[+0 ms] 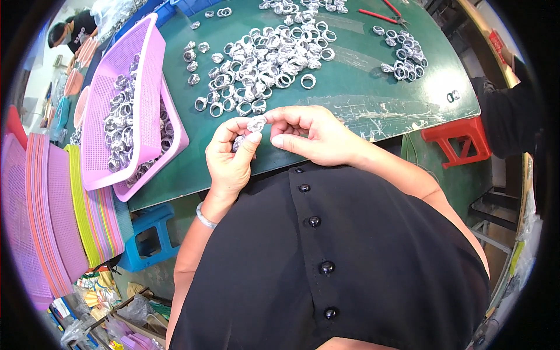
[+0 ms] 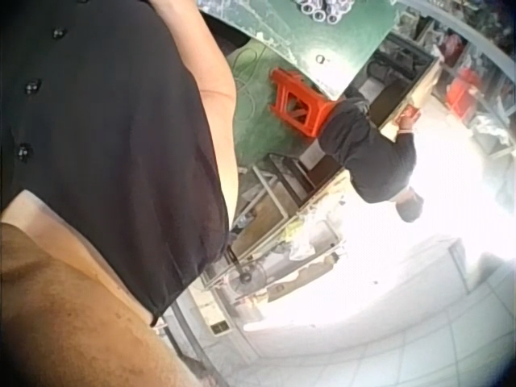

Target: The person assembles small metal components at a workbench, picking up metal rings and inserting smaller silver parts into them by hand before placing the completed assemblies into a basket.

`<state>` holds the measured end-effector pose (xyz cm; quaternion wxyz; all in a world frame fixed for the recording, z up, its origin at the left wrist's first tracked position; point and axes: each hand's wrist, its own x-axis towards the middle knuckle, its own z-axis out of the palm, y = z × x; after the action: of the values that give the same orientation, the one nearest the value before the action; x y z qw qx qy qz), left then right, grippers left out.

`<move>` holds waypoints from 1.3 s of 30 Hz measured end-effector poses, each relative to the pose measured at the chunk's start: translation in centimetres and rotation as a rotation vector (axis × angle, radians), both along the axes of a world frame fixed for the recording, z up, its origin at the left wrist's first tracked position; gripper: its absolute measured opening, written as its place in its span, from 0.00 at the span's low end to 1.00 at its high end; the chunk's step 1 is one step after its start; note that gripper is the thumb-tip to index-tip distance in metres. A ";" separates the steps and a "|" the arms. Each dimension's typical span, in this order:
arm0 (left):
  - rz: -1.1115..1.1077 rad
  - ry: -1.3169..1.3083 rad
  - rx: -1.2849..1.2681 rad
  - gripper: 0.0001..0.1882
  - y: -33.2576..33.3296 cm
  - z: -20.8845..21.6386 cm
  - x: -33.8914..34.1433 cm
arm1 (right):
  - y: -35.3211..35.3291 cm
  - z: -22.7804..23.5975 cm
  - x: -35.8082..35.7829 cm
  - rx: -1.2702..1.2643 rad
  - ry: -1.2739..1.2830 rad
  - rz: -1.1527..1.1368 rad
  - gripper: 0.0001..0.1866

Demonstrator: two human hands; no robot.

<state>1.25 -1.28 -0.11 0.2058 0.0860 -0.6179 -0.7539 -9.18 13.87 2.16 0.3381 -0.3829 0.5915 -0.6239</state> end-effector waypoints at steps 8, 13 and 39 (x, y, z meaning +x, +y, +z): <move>0.065 -0.004 -0.142 0.11 0.1 -0.4 0.3 | -0.5 -0.3 0.2 -0.053 0.015 0.001 0.18; 0.133 0.042 -0.239 0.10 0.4 -0.8 0.1 | -0.6 -0.1 0.2 -0.013 0.006 0.021 0.18; 0.200 0.011 -0.292 0.10 0.7 -1.1 0.0 | -1.2 -0.3 0.2 0.037 0.044 0.002 0.17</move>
<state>1.21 -0.55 -1.18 0.2935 0.1119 -0.7082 -0.6323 -8.96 12.64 1.88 0.3324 -0.3909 0.6098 -0.6040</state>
